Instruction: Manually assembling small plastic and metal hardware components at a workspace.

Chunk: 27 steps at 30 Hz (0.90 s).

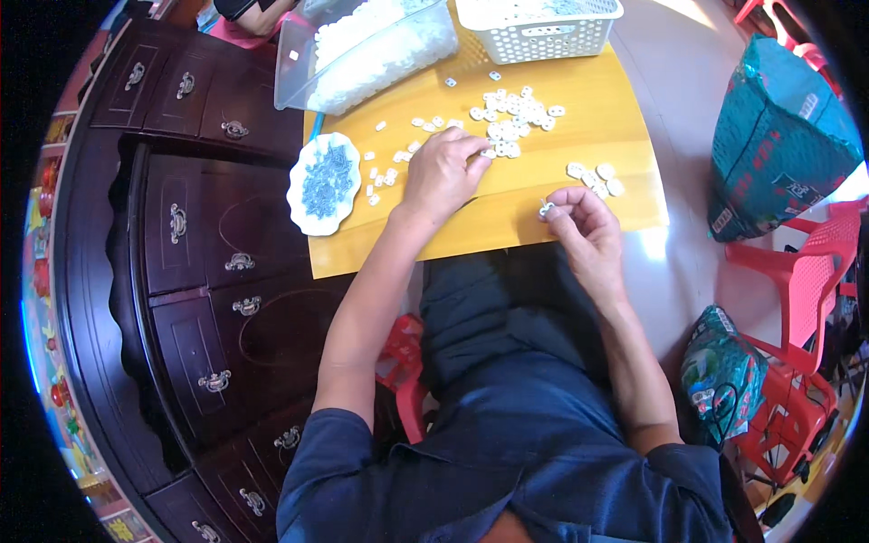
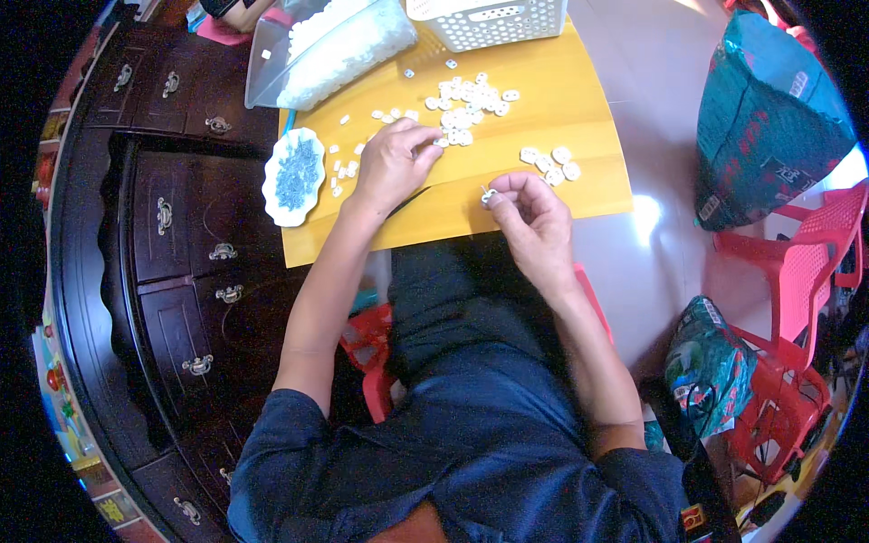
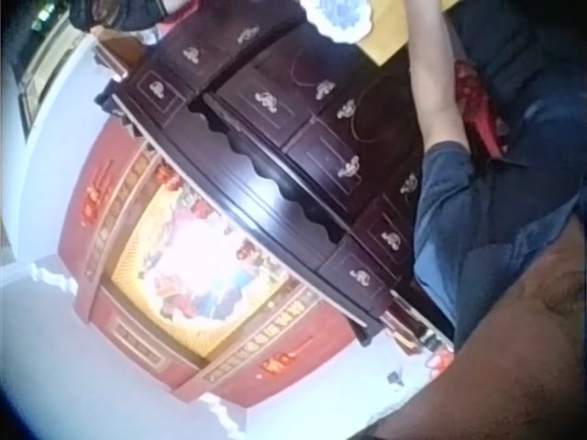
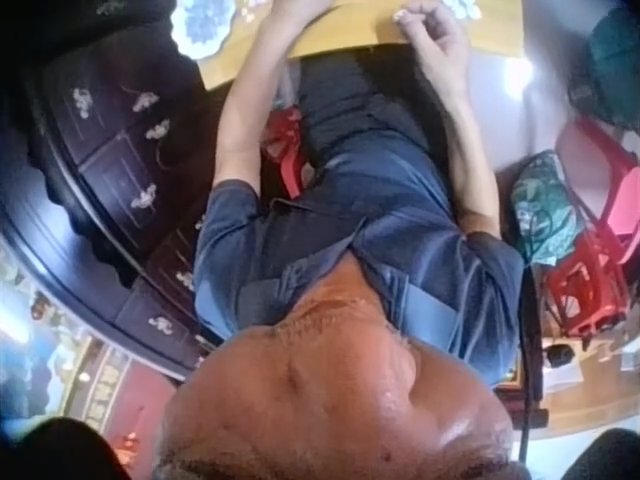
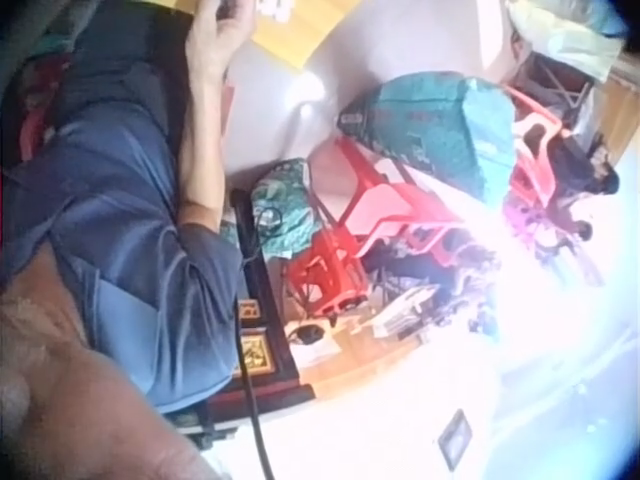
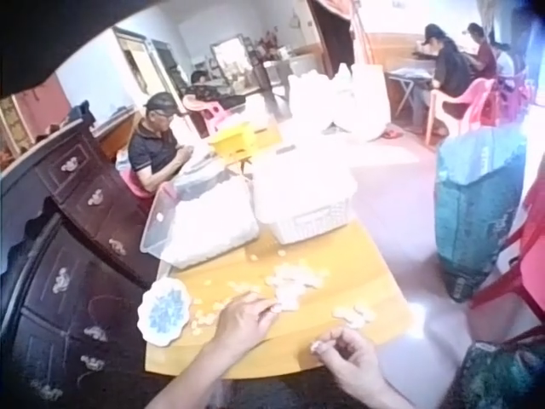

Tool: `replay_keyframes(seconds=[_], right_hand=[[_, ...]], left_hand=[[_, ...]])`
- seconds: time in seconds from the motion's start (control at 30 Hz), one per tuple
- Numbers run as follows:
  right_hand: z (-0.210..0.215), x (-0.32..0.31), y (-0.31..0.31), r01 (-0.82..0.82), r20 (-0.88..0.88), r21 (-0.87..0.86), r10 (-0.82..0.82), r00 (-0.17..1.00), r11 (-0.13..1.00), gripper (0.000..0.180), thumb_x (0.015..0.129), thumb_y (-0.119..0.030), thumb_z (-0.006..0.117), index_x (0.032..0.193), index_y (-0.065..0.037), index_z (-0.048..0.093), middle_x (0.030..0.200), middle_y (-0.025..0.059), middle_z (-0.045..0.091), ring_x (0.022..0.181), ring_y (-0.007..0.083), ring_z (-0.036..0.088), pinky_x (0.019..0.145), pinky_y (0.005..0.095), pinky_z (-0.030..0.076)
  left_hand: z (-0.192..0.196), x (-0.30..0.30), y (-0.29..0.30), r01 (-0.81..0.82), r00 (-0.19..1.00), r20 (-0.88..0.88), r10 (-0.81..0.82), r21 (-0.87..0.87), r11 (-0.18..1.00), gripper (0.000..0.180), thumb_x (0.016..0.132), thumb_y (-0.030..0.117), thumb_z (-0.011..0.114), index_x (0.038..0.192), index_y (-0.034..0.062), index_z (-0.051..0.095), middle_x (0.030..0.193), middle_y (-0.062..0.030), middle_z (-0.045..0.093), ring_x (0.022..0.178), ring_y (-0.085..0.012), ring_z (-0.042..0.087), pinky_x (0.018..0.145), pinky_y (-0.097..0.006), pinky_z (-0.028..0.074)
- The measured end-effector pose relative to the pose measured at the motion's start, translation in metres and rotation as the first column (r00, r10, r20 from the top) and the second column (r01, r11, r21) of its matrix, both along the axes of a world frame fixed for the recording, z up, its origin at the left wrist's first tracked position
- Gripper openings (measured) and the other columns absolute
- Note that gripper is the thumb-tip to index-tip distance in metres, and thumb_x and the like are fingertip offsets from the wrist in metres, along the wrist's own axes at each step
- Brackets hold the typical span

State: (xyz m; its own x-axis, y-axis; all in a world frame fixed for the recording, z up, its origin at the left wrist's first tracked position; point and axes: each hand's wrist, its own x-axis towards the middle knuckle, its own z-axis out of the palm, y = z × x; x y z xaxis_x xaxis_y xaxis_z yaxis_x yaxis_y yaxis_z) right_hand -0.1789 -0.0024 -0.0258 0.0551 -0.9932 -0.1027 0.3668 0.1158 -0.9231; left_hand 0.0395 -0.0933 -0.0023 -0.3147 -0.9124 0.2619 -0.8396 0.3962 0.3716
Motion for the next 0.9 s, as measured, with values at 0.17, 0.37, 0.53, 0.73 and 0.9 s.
replay_keyframes(seconds=[0.17,0.37,0.53,0.73,0.9], right_hand=[[0.002,-0.002,0.0,-0.007,0.016,0.016,0.007,1.0,1.0,0.01,0.097,-0.002,0.063,0.107,0.0,0.063,0.092,0.0003,0.068,0.083,0.0051,0.062,0.075,0.0199,0.05],[0.004,-0.002,0.001,-0.009,0.002,0.019,0.009,1.0,1.0,0.009,0.097,-0.001,0.062,0.106,0.0,0.063,0.092,0.0002,0.068,0.084,0.0054,0.063,0.077,0.0203,0.051],[0.003,-0.002,0.001,-0.009,0.007,0.02,0.009,1.0,1.0,0.009,0.097,-0.001,0.062,0.106,0.0,0.063,0.092,0.0002,0.068,0.084,0.0052,0.063,0.076,0.0199,0.051],[0.004,-0.002,0.0,-0.012,0.004,0.023,0.012,1.0,1.0,0.01,0.097,-0.002,0.063,0.107,0.0,0.063,0.092,0.0001,0.068,0.084,0.0051,0.063,0.076,0.02,0.051],[0.003,-0.002,0.0,-0.019,0.007,0.024,0.019,1.0,1.0,0.01,0.097,-0.002,0.063,0.107,0.0,0.063,0.093,0.0001,0.068,0.085,0.0054,0.063,0.077,0.0204,0.051]], left_hand=[[-0.003,-0.002,-0.002,-0.002,1.0,-0.006,0.002,0.035,0.999,0.013,0.082,0.014,0.075,0.092,0.0057,0.074,0.087,-0.01,0.07,0.078,-0.0259,0.068,0.071,-0.038,0.055],[-0.002,-0.002,0.001,-0.012,0.999,-0.037,0.015,0.06,0.998,0.012,0.082,0.013,0.074,0.084,0.0031,0.068,0.083,-0.0096,0.068,0.074,-0.0245,0.067,0.069,-0.037,0.054],[0.003,-0.007,0.005,0.011,0.995,-0.104,-0.004,0.074,0.997,0.009,0.081,0.008,0.072,0.082,0.0029,0.066,0.079,-0.0095,0.067,0.07,-0.0231,0.066,0.066,-0.036,0.054],[0.005,-0.009,0.007,0.046,0.984,-0.173,-0.032,0.075,0.996,0.008,0.081,0.004,0.071,0.087,0.0035,0.066,0.077,-0.0091,0.068,0.067,-0.0212,0.067,0.063,-0.033,0.054],[0.005,-0.004,-0.001,-0.04,0.987,-0.153,0.051,0.074,0.996,0.012,0.082,0.005,0.07,0.094,0.0041,0.07,0.083,-0.0095,0.071,0.071,-0.0191,0.068,0.067,-0.032,0.055]])
